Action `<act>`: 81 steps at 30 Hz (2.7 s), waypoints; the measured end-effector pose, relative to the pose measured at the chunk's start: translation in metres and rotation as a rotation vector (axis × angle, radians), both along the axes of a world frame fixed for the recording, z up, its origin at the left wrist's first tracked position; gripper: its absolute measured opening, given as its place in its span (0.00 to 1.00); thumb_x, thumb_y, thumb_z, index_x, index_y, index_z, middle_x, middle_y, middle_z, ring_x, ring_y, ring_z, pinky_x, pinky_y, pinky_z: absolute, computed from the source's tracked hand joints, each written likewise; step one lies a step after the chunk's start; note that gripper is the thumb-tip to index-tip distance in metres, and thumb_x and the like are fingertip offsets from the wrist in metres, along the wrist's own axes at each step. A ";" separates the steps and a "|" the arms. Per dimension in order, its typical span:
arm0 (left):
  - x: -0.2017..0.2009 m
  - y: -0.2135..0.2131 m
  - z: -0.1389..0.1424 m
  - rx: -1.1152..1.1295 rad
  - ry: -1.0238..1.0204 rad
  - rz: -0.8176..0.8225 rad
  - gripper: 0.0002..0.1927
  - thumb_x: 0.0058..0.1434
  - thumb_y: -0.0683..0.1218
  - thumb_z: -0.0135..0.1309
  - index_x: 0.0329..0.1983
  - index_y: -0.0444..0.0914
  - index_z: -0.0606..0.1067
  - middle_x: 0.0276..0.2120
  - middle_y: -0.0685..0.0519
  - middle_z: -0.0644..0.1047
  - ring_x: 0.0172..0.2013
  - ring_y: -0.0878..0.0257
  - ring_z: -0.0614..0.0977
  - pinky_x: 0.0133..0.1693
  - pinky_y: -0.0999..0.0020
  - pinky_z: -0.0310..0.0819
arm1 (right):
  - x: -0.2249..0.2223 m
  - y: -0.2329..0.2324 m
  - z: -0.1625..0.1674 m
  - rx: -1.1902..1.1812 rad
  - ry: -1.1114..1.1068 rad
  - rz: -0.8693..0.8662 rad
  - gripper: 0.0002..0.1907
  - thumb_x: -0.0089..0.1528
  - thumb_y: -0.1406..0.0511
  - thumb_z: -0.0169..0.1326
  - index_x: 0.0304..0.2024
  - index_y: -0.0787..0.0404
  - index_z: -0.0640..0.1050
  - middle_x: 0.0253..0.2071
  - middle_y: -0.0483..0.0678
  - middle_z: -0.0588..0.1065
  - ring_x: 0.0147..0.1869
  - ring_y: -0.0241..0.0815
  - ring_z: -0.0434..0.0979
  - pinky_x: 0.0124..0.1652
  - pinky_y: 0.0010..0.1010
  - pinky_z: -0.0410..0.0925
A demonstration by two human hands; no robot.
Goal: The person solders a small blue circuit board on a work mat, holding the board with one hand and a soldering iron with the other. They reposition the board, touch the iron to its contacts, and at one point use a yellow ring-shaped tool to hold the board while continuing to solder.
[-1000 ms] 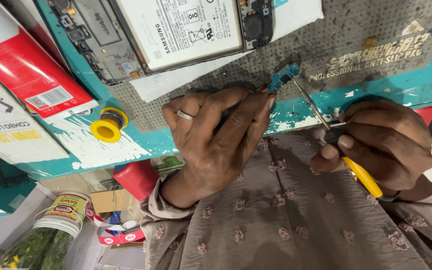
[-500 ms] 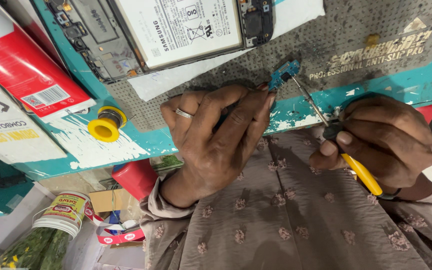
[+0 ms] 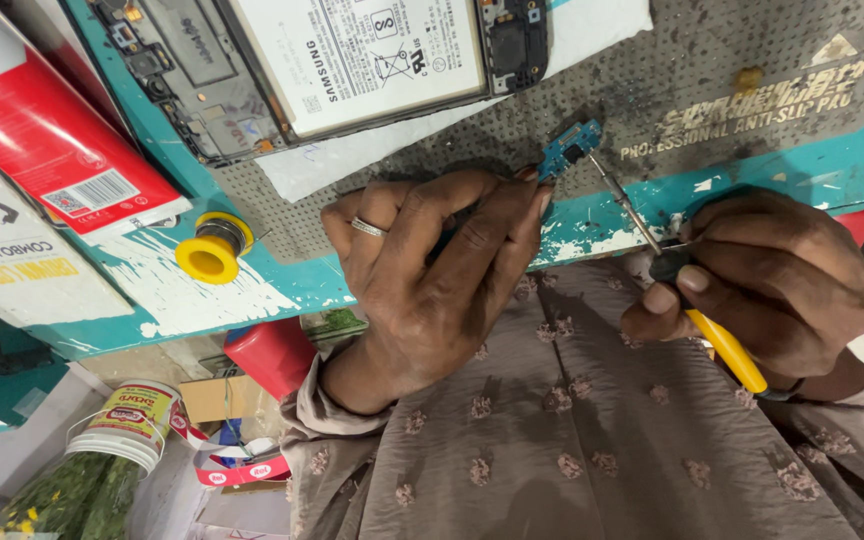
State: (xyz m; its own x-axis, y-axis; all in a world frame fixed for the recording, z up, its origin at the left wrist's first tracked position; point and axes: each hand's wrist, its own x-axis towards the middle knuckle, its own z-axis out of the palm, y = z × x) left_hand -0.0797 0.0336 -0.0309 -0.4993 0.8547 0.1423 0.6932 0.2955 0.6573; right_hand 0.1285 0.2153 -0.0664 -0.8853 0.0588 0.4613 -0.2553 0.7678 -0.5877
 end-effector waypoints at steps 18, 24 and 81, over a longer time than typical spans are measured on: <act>0.000 0.002 0.001 -0.004 0.003 0.003 0.12 0.64 0.45 0.73 0.47 0.41 0.83 0.44 0.59 0.78 0.41 0.63 0.72 0.46 0.62 0.55 | 0.003 -0.002 0.000 0.033 -0.004 -0.026 0.17 0.55 0.64 0.73 0.31 0.65 0.76 0.25 0.51 0.74 0.33 0.49 0.77 0.30 0.38 0.77; 0.001 0.000 -0.001 -0.001 0.004 0.002 0.12 0.66 0.46 0.73 0.50 0.42 0.83 0.45 0.60 0.77 0.42 0.64 0.72 0.46 0.63 0.54 | 0.003 -0.002 0.000 0.035 -0.007 -0.039 0.17 0.55 0.64 0.73 0.30 0.65 0.76 0.25 0.51 0.74 0.34 0.49 0.77 0.29 0.38 0.76; -0.001 0.005 0.002 0.007 0.024 0.015 0.12 0.61 0.45 0.74 0.45 0.41 0.84 0.42 0.59 0.78 0.39 0.63 0.73 0.44 0.62 0.55 | -0.005 0.000 -0.005 0.056 0.072 0.077 0.15 0.57 0.65 0.71 0.34 0.64 0.75 0.25 0.48 0.73 0.34 0.47 0.75 0.30 0.41 0.78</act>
